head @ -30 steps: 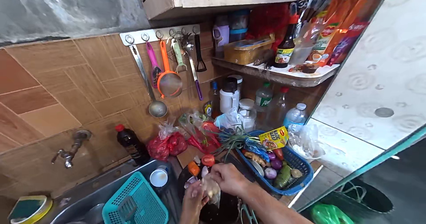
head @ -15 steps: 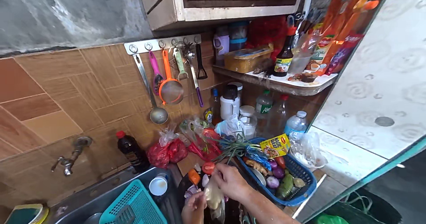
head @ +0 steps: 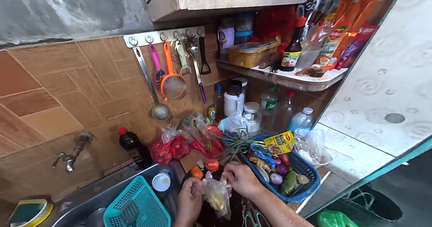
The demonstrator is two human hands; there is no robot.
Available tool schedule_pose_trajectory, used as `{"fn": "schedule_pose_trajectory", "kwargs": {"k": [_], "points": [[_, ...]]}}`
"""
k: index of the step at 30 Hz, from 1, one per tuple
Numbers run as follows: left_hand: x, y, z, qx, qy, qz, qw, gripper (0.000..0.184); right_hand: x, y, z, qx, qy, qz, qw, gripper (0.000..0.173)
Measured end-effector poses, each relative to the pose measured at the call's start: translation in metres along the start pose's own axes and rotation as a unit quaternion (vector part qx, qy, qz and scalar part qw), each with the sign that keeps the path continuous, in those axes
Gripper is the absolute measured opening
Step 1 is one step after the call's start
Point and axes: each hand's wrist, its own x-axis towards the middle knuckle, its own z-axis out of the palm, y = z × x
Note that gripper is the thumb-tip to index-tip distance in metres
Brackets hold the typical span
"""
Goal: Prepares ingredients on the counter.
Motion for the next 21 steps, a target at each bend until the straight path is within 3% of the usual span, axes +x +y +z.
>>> {"fn": "schedule_pose_trajectory", "kwargs": {"k": [2,4,7,8,11,13,15,17,20,21], "points": [[0.009,-0.002,-0.001,0.039,-0.032,-0.015,0.999,0.024,-0.001,-0.001,0.000,0.000,0.066,-0.016,0.998,0.030],[0.004,-0.006,0.003,0.051,-0.043,-0.023,0.998,0.024,-0.001,0.002,0.002,-0.028,0.026,0.000,0.999,0.031],[0.008,-0.003,0.005,0.066,-0.028,0.001,0.997,0.023,0.001,0.005,0.005,-0.027,0.056,-0.029,0.998,0.030],[0.003,-0.004,0.008,0.072,-0.016,-0.009,0.997,0.023,-0.001,0.006,0.007,-0.034,0.021,-0.022,0.999,0.031],[0.004,0.003,0.013,0.122,-0.020,0.015,0.992,0.025,0.002,0.005,0.012,-0.023,0.090,-0.052,0.994,0.031],[-0.003,0.003,0.019,0.139,-0.006,0.018,0.990,0.025,0.000,0.001,0.008,-0.042,0.032,-0.022,0.998,0.033],[0.003,0.008,0.016,0.152,-0.011,0.028,0.988,0.025,0.002,0.001,0.009,-0.039,0.066,-0.025,0.997,0.033],[0.002,0.010,0.017,0.136,0.004,0.033,0.990,0.024,0.000,0.001,0.006,-0.040,0.028,-0.012,0.999,0.033],[0.013,0.017,0.011,0.099,0.008,0.054,0.994,0.025,0.000,0.002,0.006,-0.015,0.124,-0.049,0.991,0.031],[0.011,0.016,0.011,0.082,-0.001,0.041,0.996,0.024,-0.002,0.002,0.005,-0.013,0.109,-0.048,0.993,0.032]]}}
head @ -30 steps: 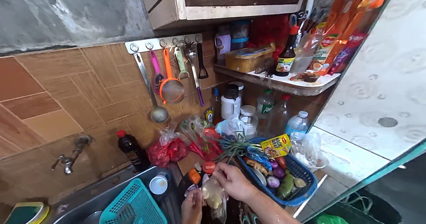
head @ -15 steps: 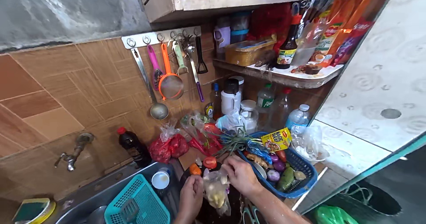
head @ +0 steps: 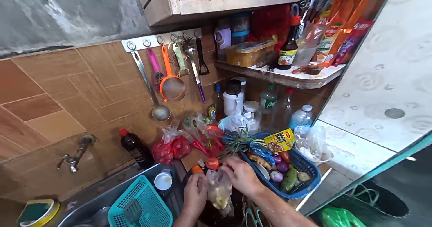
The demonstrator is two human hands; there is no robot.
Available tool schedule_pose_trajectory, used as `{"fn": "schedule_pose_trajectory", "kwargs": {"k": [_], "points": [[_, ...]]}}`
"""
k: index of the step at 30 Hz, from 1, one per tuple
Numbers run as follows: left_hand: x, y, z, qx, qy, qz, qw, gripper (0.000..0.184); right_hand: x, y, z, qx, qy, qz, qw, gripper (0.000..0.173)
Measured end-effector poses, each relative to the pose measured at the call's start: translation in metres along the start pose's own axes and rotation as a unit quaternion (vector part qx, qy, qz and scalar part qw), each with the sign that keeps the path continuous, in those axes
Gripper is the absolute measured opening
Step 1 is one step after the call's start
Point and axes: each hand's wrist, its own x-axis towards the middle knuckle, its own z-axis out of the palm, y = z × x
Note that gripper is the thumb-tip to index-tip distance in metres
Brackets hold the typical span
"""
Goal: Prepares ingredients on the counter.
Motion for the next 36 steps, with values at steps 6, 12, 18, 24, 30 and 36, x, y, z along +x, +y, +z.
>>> {"fn": "schedule_pose_trajectory", "kwargs": {"k": [6,12,18,24,30,36], "points": [[0.002,0.001,-0.004,-0.101,-0.024,-0.021,0.994,0.021,0.000,0.001,-0.002,0.020,0.021,-0.006,1.000,0.029],[0.003,0.007,-0.012,-0.204,-0.079,-0.131,0.967,0.018,0.000,-0.002,-0.003,0.102,0.035,0.024,0.994,0.026],[0.011,0.019,-0.032,-0.047,-0.139,-0.075,0.986,0.025,0.004,-0.002,-0.006,0.235,-0.014,0.073,0.969,0.023],[0.016,0.041,-0.031,-0.071,-0.115,-0.059,0.989,0.019,0.004,-0.004,-0.007,0.033,-0.167,-0.018,0.985,0.039],[0.014,0.046,-0.023,-0.005,-0.079,-0.011,0.997,0.015,0.008,-0.007,-0.003,0.023,-0.151,0.014,0.988,0.032],[0.016,0.058,-0.023,-0.115,-0.099,-0.004,0.988,0.032,0.015,-0.014,-0.003,0.031,-0.147,0.012,0.989,0.031]]}}
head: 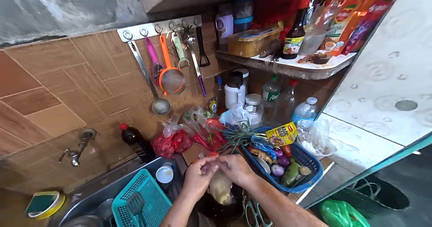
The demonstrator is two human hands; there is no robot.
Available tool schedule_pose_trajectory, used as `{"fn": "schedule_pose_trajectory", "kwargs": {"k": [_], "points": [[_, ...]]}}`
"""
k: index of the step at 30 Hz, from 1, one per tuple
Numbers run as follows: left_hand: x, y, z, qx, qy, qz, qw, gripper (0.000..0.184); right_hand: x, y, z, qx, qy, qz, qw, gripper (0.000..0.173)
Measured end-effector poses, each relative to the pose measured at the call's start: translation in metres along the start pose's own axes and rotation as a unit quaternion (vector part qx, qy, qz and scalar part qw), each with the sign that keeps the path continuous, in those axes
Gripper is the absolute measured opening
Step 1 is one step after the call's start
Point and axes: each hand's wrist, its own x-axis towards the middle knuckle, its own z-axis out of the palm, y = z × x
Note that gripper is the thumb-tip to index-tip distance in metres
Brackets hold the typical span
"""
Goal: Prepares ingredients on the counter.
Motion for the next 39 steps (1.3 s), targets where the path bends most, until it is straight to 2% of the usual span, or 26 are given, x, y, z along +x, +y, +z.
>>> {"fn": "schedule_pose_trajectory", "kwargs": {"k": [2,5,7,9,14,19,25,27,32,37,39], "points": [[-0.003,-0.019,0.000,0.014,0.014,-0.030,0.999,0.061,0.003,-0.002,0.000,0.007,0.017,-0.004,1.000,0.033],[-0.019,-0.055,0.016,0.118,-0.038,-0.160,0.979,0.106,0.008,-0.008,0.002,0.022,0.035,-0.009,0.999,0.037],[-0.029,-0.075,0.034,0.154,-0.044,-0.217,0.963,0.118,0.010,-0.014,0.002,0.032,0.061,-0.024,0.997,0.034],[-0.036,-0.090,0.050,0.176,-0.031,-0.239,0.954,0.120,0.011,-0.019,0.001,0.029,0.056,-0.033,0.997,0.033],[-0.036,-0.106,0.063,0.164,0.011,-0.200,0.966,0.109,0.010,-0.029,0.000,0.030,0.040,-0.047,0.998,0.034],[-0.036,-0.114,0.066,0.165,0.026,-0.193,0.967,0.106,0.006,-0.030,0.000,0.065,0.157,-0.097,0.981,0.027],[-0.038,-0.119,0.072,0.166,0.030,-0.195,0.966,0.099,0.002,-0.033,-0.008,0.083,0.212,-0.127,0.966,0.021],[-0.037,-0.121,0.072,0.161,0.034,-0.185,0.969,0.098,0.000,-0.032,-0.010,0.086,0.253,-0.141,0.953,0.019],[-0.037,-0.118,0.068,0.157,0.013,-0.200,0.967,0.104,-0.002,-0.027,-0.021,0.086,0.319,-0.176,0.927,0.018],[-0.042,-0.117,0.065,0.150,0.005,-0.212,0.966,0.112,-0.012,-0.032,-0.033,0.068,0.326,-0.177,0.926,0.018],[-0.043,-0.115,0.062,0.136,-0.008,-0.226,0.965,0.114,-0.026,-0.034,-0.034,0.110,0.274,-0.191,0.936,0.018]]}}
